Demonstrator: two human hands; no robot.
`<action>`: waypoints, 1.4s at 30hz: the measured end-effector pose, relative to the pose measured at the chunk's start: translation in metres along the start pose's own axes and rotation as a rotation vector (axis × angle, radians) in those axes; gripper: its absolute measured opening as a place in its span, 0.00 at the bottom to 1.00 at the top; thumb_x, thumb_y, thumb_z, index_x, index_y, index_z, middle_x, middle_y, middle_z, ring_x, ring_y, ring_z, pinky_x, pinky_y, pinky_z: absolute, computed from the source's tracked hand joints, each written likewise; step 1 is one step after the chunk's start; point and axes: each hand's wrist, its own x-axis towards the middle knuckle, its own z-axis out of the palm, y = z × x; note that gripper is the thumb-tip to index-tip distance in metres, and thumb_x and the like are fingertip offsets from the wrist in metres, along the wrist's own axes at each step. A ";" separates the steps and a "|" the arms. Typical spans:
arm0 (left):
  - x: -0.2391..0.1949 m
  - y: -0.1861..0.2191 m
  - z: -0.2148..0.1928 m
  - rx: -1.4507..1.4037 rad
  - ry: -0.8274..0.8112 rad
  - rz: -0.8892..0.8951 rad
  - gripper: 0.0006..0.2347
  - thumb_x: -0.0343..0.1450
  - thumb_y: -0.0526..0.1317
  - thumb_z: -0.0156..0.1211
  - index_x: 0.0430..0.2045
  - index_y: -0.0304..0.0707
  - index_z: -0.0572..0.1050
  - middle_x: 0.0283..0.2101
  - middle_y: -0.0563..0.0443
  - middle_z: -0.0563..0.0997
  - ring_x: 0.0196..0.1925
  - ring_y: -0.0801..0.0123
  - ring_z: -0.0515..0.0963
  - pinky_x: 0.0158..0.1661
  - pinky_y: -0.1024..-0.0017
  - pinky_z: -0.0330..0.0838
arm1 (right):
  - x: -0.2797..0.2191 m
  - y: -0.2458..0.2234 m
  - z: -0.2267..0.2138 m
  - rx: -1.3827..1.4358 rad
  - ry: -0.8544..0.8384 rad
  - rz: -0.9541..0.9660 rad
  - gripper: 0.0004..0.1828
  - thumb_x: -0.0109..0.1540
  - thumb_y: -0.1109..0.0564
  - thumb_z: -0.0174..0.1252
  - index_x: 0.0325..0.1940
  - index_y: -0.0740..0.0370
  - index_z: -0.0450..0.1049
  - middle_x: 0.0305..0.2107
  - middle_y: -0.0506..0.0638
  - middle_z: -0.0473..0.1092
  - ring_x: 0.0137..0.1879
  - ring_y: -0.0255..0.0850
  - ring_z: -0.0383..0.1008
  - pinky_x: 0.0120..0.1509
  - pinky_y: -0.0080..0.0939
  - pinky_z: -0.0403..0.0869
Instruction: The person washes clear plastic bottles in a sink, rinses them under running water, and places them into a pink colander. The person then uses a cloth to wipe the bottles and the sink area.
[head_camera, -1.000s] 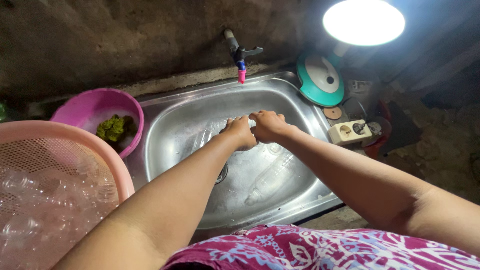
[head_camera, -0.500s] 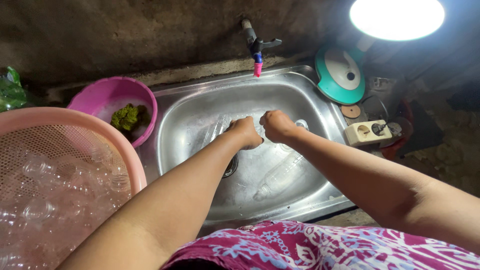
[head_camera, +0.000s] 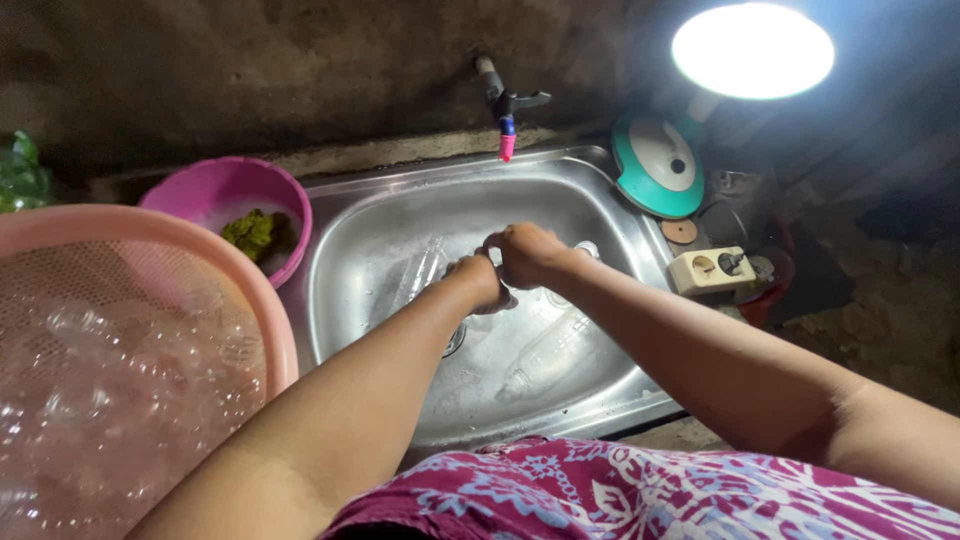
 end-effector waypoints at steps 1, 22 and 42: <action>-0.001 -0.002 0.002 0.010 -0.030 0.002 0.41 0.62 0.52 0.74 0.67 0.33 0.57 0.65 0.33 0.70 0.68 0.45 0.68 0.63 0.58 0.67 | 0.000 -0.001 0.009 -0.026 -0.065 -0.022 0.32 0.55 0.53 0.66 0.64 0.53 0.72 0.49 0.61 0.76 0.57 0.57 0.76 0.62 0.51 0.74; 0.022 -0.043 0.075 -0.113 0.004 -0.218 0.39 0.59 0.41 0.73 0.65 0.29 0.59 0.62 0.32 0.74 0.64 0.49 0.75 0.59 0.60 0.72 | -0.027 -0.019 0.114 0.196 -0.321 -0.092 0.43 0.53 0.48 0.72 0.70 0.54 0.64 0.64 0.57 0.66 0.68 0.55 0.68 0.71 0.48 0.69; 0.070 -0.091 0.151 -0.833 -0.083 -0.378 0.44 0.59 0.31 0.74 0.69 0.27 0.49 0.67 0.31 0.66 0.67 0.50 0.70 0.61 0.59 0.70 | -0.015 -0.002 0.110 0.018 -0.323 0.108 0.55 0.50 0.58 0.71 0.78 0.48 0.53 0.77 0.57 0.42 0.73 0.61 0.55 0.70 0.52 0.70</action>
